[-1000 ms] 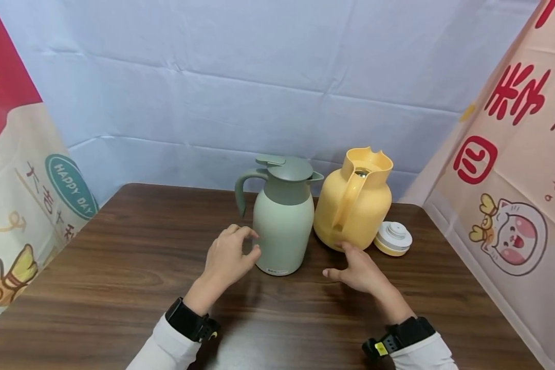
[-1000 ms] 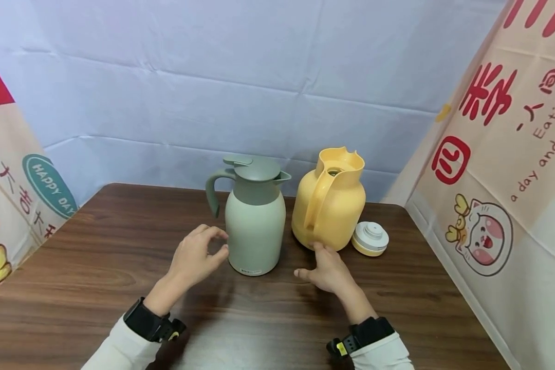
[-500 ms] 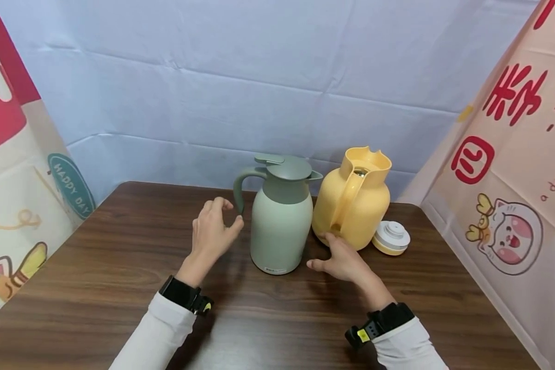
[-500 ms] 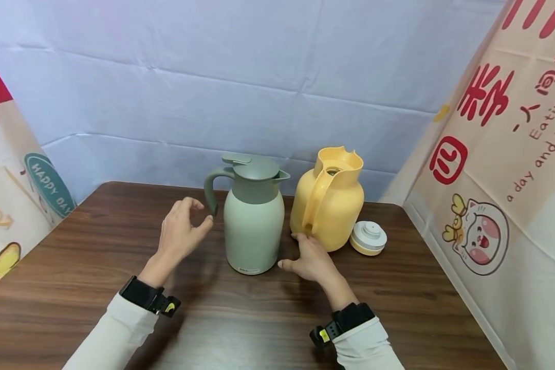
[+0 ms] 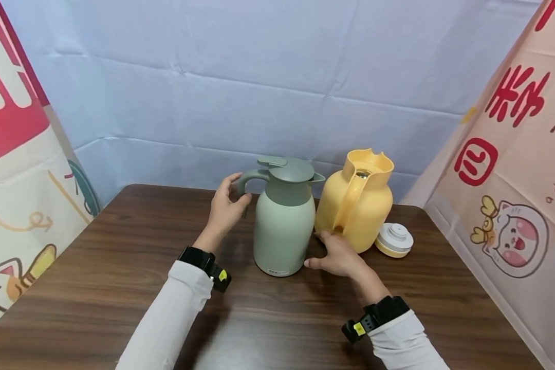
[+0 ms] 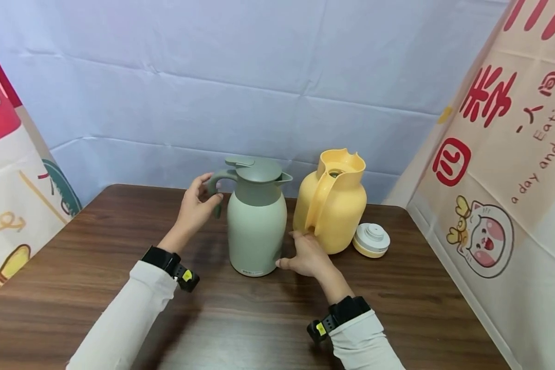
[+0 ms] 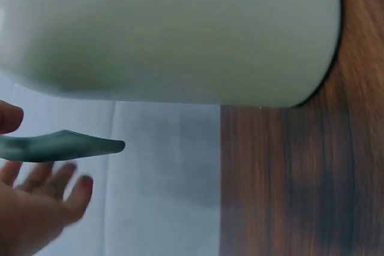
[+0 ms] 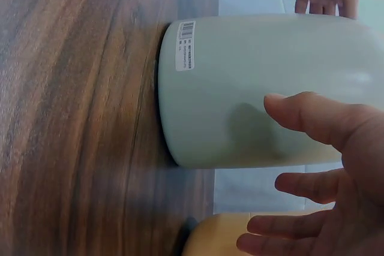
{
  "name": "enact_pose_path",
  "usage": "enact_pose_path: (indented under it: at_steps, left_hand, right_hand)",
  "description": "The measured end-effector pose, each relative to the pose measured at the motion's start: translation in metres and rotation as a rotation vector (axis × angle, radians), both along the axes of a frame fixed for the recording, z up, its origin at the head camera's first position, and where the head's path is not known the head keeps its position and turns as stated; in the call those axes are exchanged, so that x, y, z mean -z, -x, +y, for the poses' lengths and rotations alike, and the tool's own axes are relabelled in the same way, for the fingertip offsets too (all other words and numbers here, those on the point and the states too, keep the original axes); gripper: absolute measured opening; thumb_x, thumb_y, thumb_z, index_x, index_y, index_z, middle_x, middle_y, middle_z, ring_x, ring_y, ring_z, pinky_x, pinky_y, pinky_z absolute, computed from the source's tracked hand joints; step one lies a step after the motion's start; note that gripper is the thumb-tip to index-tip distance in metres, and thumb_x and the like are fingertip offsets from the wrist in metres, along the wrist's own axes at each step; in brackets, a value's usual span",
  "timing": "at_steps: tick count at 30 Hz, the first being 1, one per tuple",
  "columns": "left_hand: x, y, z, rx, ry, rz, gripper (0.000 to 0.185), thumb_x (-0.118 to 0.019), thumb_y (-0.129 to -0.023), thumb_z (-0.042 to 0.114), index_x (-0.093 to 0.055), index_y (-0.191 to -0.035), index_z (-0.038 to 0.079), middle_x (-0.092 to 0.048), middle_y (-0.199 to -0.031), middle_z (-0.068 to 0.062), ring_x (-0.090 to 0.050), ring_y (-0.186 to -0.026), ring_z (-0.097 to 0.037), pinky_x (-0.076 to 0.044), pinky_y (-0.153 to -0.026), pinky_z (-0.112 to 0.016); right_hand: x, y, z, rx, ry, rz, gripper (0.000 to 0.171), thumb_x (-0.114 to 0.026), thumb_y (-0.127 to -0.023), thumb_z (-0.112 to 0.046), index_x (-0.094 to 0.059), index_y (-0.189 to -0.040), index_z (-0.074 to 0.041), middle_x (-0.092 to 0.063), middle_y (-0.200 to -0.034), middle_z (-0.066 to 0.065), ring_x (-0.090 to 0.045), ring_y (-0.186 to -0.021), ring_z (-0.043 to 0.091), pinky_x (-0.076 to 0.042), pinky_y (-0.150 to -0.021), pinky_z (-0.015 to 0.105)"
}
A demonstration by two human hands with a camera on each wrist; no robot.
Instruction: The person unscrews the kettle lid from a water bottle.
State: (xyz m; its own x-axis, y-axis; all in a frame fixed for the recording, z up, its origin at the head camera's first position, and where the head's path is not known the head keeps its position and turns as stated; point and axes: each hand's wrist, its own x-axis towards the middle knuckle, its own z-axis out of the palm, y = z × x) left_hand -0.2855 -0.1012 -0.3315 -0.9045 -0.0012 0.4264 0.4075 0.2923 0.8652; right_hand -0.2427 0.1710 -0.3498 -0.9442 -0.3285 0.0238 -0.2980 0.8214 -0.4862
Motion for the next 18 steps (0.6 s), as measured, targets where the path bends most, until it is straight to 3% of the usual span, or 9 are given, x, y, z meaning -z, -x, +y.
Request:
enact_pose_path:
  at_steps: [4,7,9,14,18]
  left_hand:
    - [0.002,0.009,0.002,0.09,-0.042,-0.031,0.023,-0.047,-0.099,0.017,-0.05,-0.118,0.006,-0.054,-0.092,-0.015,-0.054,-0.08,-0.025,-0.04,-0.069,-0.037]
    - [0.003,0.012,0.004,0.117,-0.044,-0.05,0.018,-0.042,-0.101,0.021,-0.048,-0.104,0.005,-0.044,-0.077,-0.014,-0.04,-0.06,-0.022,-0.035,-0.061,-0.035]
    - [-0.005,0.004,0.006,0.131,-0.042,-0.064,0.021,-0.039,-0.101,0.022,-0.045,-0.097,0.002,-0.041,-0.075,-0.018,-0.03,-0.052,-0.02,-0.032,-0.057,-0.034]
    - [-0.024,-0.014,0.01,0.179,-0.047,-0.077,0.024,-0.036,-0.102,0.017,-0.039,-0.089,-0.003,-0.042,-0.083,-0.032,-0.028,-0.05,-0.017,-0.031,-0.057,-0.033]
    - [-0.021,-0.011,0.01,0.197,-0.063,-0.072,0.023,-0.036,-0.102,0.015,-0.037,-0.086,-0.001,-0.041,-0.082,-0.029,-0.03,-0.055,-0.021,-0.031,-0.059,-0.034]
  right_hand:
    - [0.0,-0.001,-0.001,-0.01,-0.002,-0.001,0.071,-0.077,-0.076,-0.028,-0.045,-0.13,0.006,-0.048,-0.128,0.024,-0.043,-0.118,0.036,-0.035,-0.095,0.048]
    - [0.001,-0.001,-0.001,-0.012,-0.005,-0.004,0.071,-0.077,-0.076,-0.029,-0.045,-0.13,0.006,-0.048,-0.128,0.023,-0.044,-0.118,0.036,-0.036,-0.095,0.047]
    - [0.001,-0.001,0.0,-0.01,-0.002,-0.009,0.07,-0.076,-0.077,-0.029,-0.045,-0.129,0.006,-0.049,-0.127,0.023,-0.044,-0.118,0.036,-0.036,-0.095,0.047]
    - [0.002,-0.002,0.001,0.009,0.005,-0.024,0.068,-0.075,-0.078,-0.029,-0.046,-0.129,0.005,-0.049,-0.127,0.022,-0.044,-0.118,0.035,-0.035,-0.095,0.047]
    - [0.004,-0.004,0.003,0.021,0.028,-0.018,0.065,-0.074,-0.079,-0.028,-0.047,-0.128,0.005,-0.049,-0.127,0.022,-0.045,-0.118,0.035,-0.036,-0.095,0.047]
